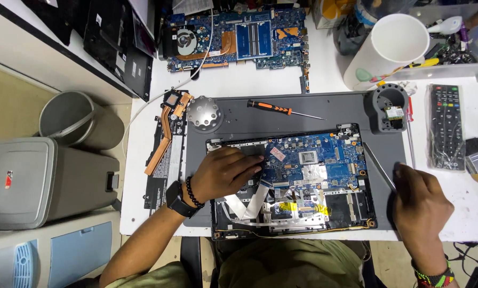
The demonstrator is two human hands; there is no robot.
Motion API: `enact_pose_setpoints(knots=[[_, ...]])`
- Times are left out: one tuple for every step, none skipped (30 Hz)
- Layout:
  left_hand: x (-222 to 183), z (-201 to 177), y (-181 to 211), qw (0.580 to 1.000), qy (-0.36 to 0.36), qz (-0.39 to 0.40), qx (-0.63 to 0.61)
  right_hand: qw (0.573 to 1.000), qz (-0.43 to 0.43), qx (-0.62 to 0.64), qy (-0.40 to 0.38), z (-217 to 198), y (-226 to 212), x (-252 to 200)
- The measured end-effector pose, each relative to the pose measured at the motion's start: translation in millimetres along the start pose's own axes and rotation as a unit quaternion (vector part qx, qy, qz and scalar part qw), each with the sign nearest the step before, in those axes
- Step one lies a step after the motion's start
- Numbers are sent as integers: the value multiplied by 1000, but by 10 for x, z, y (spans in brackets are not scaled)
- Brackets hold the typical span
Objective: Repairing a laptop by connecting internal ribbon cables and securing components with a screwdriver.
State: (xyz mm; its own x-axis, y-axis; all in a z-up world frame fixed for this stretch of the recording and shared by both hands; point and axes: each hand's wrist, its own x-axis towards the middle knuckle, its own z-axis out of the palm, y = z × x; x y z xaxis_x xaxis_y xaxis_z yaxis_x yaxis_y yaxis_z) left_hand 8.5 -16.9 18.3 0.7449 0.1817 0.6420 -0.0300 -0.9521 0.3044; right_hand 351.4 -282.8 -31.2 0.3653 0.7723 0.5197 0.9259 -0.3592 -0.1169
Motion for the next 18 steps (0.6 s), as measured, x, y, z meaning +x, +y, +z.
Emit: enact_pose_setpoints(knots=[[5,-7,7,1000,1,5,3,999,18,-25,-22,16,19,-6],[7,-13,16,1000,3,9,6,997,35,-50,-45,33,40,-6],[21,-17,22,1000,4,10,6,997,34,-50,-44,44,89,-37],[31,-30,22,999,11,26,20,996,42,-57,-59,72,135,-47],[40,-44,20,998,17,42,33,994,50,-65,-74,102,178,-54],[27,-45,17,998,19,41,36,994,47,-63,-73,107,236,-78],[14,-45,11,999,19,28,31,992,53,-69,-88,117,295,-100],[0,-30,13,999,20,14,24,990,58,-77,-104,113,369,-119],[-9,-16,-19,999,23,12,26,990,54,-78,-103,51,373,-38],[-27,4,-31,999,17,14,37,997,23,-20,-65,-31,379,25],[-43,25,-40,999,11,16,49,999,-7,39,-26,-115,389,88],[-68,34,-38,999,12,15,49,999,-9,38,-26,-246,288,230],[-86,45,-30,998,10,14,52,991,15,134,-17,-384,193,373],[-75,58,-52,998,8,19,56,973,41,229,-2,-519,98,516],[-72,58,-48,998,10,24,55,973,42,226,2,-247,414,729],[-71,45,-44,998,6,31,59,952,65,300,-9,13,722,912],[-69,34,-39,997,3,38,63,923,86,374,-21,264,1041,1093],[-61,36,-25,997,1,45,60,923,91,373,-15,254,963,1497]])
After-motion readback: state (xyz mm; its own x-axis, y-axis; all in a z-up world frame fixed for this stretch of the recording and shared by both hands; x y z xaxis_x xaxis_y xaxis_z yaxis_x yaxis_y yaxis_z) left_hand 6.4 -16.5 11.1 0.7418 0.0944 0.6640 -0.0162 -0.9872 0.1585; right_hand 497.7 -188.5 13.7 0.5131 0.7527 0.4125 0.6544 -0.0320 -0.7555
